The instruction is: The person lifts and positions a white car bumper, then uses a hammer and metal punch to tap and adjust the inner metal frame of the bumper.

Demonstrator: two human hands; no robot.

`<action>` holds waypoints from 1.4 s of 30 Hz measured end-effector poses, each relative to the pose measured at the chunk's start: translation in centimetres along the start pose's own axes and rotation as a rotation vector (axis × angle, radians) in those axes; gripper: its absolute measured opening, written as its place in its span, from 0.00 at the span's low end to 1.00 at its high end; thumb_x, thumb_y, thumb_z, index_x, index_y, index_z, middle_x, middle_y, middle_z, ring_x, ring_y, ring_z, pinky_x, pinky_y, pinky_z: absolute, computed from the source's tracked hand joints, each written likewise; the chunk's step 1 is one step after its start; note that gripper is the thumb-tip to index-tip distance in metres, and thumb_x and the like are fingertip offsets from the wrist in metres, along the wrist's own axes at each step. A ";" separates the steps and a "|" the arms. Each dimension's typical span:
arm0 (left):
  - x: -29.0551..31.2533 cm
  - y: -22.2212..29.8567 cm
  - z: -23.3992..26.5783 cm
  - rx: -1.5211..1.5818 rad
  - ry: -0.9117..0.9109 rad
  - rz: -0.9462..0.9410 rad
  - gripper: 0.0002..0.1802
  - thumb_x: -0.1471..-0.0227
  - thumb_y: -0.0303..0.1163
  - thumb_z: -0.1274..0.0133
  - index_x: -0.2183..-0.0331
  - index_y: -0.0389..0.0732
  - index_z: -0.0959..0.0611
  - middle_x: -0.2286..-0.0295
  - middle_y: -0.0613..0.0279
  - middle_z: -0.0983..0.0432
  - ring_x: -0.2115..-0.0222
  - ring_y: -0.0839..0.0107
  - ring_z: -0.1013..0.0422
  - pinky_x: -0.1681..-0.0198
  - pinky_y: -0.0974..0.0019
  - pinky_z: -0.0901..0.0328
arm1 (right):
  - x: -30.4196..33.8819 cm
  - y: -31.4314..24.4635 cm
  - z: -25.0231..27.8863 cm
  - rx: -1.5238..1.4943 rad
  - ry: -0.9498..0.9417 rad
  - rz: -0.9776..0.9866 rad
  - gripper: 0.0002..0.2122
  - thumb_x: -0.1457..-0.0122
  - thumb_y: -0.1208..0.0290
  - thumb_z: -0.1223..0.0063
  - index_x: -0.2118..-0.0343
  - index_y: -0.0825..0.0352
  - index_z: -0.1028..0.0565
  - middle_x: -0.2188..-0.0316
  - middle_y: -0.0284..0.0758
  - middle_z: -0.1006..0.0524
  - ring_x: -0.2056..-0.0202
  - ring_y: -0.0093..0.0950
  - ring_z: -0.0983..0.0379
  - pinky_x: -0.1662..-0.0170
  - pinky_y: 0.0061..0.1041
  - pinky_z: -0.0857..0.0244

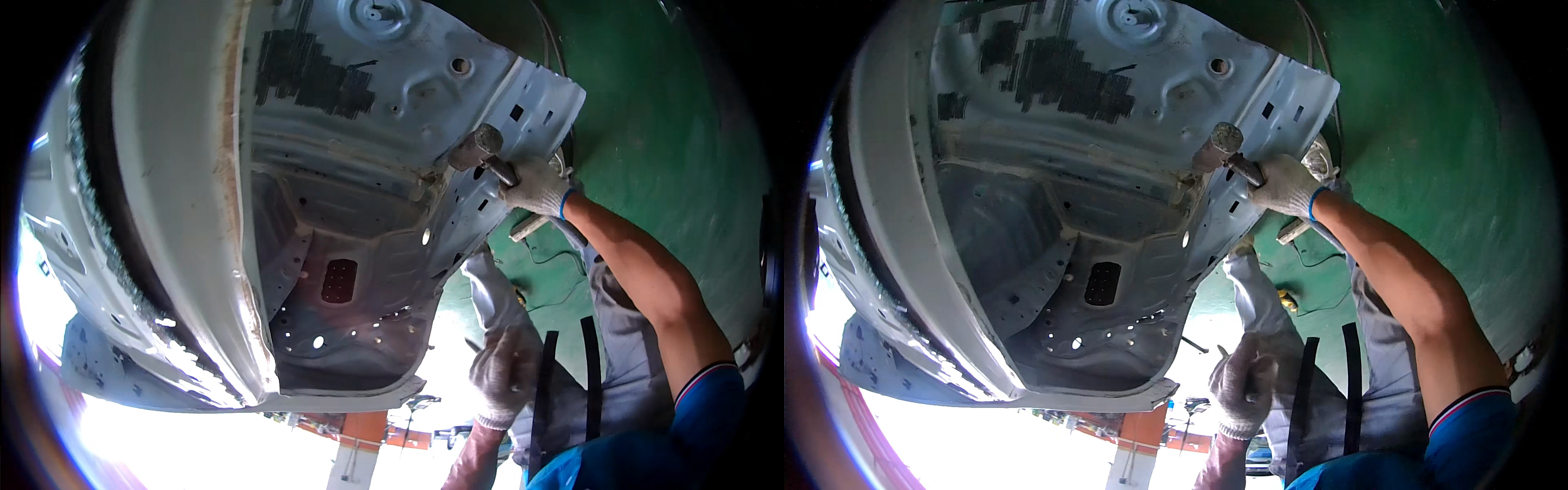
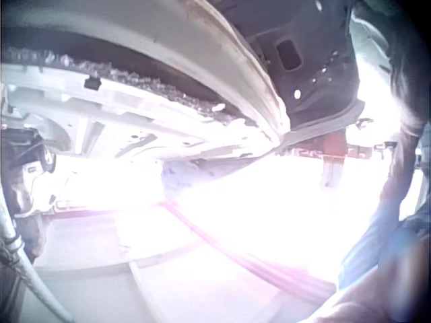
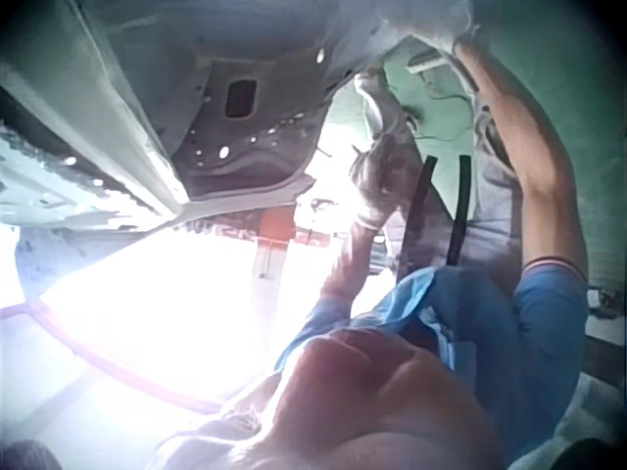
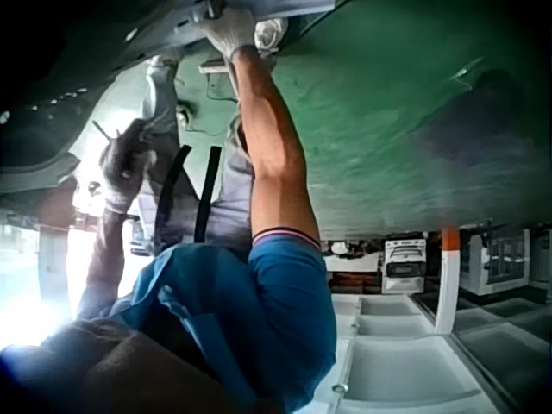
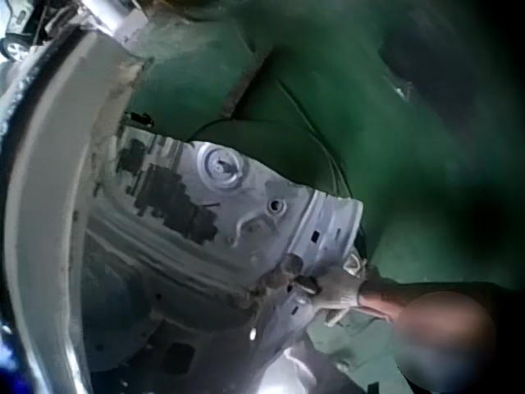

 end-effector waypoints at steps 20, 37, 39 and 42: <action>-7.6 -13.8 1.1 -0.671 -0.275 0.128 0.11 0.43 0.26 0.41 0.57 0.39 0.17 0.69 0.53 0.20 0.67 0.54 0.22 0.62 0.54 0.30 | 0.1 1.1 -0.4 -0.103 -0.014 -0.072 0.10 0.47 0.67 0.46 0.70 0.70 0.21 0.81 0.45 0.24 0.76 0.41 0.24 0.67 0.43 0.31; -9.6 -14.0 1.6 -0.715 -0.540 0.183 0.09 0.42 0.31 0.43 0.58 0.42 0.16 0.67 0.55 0.19 0.65 0.53 0.23 0.60 0.52 0.32 | 2.2 -0.1 1.0 -0.410 -0.169 -0.437 0.10 0.59 0.78 0.39 0.71 0.67 0.26 0.77 0.34 0.25 0.78 0.23 0.28 0.71 0.29 0.31; -9.9 -13.7 1.9 -0.687 -0.555 0.141 0.09 0.42 0.31 0.43 0.59 0.42 0.16 0.67 0.54 0.19 0.65 0.53 0.22 0.60 0.52 0.31 | 4.8 -1.1 2.4 -0.479 -0.219 -0.528 0.11 0.60 0.77 0.38 0.71 0.67 0.26 0.75 0.35 0.24 0.77 0.24 0.27 0.71 0.30 0.30; -8.8 -13.5 2.5 -0.686 -0.534 0.210 0.09 0.42 0.30 0.42 0.59 0.41 0.16 0.67 0.54 0.19 0.65 0.53 0.22 0.61 0.52 0.31 | 8.4 -2.7 1.4 -0.736 -0.222 -0.439 0.15 0.58 0.80 0.39 0.64 0.67 0.28 0.71 0.35 0.25 0.76 0.22 0.27 0.72 0.27 0.31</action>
Point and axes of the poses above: each hand's wrist, its own x-axis away from the middle knuckle, its own z-axis out of the back of the hand, y = z × x, the point moved 3 cm from there along -x, towards the middle knuckle
